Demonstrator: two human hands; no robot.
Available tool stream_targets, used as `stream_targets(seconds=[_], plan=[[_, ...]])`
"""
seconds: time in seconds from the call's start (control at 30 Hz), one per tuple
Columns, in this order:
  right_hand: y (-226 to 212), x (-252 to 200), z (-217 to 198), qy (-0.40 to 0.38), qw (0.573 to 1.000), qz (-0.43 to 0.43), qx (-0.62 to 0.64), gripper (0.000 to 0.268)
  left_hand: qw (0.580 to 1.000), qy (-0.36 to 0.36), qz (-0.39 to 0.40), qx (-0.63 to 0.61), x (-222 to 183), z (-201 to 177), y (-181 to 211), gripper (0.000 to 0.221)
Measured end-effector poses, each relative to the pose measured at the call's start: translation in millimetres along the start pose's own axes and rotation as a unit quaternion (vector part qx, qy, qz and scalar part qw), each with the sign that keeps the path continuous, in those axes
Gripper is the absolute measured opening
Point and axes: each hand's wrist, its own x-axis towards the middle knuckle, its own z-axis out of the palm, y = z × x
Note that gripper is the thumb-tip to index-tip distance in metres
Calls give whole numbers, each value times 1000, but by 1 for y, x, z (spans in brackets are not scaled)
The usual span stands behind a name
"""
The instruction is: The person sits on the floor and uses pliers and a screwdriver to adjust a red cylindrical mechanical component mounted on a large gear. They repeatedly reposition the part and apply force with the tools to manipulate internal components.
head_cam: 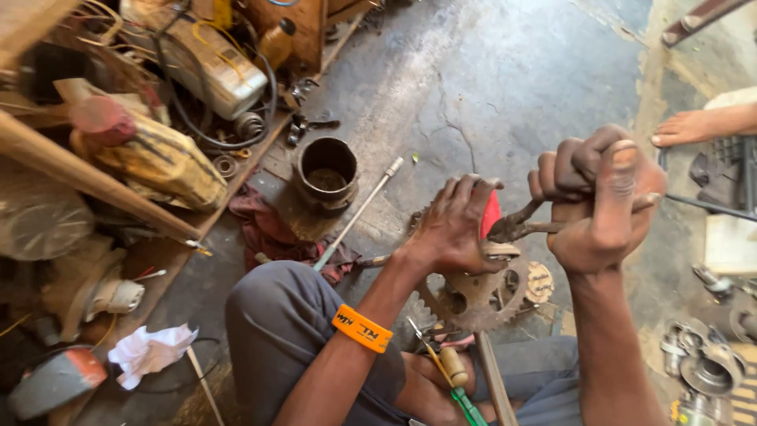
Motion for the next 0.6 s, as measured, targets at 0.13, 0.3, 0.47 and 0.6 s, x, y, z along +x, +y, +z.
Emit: stream_targets(seconds=[0.13, 0.3, 0.47, 0.6], plan=[[-19, 4, -8, -11, 998, -10, 58, 41, 1000, -10, 1, -4, -1, -4, 2, 122], [-4, -3, 2, 11, 1000, -13, 9, 40, 1000, -1, 2, 5, -5, 5, -3, 120], [-15, -6, -4, -6, 999, -10, 36, 39, 1000, -18, -6, 7, 4, -5, 2, 124], [-9, -8, -20, 3, 996, -10, 93, 39, 1000, -14, 3, 15, -3, 4, -5, 121]])
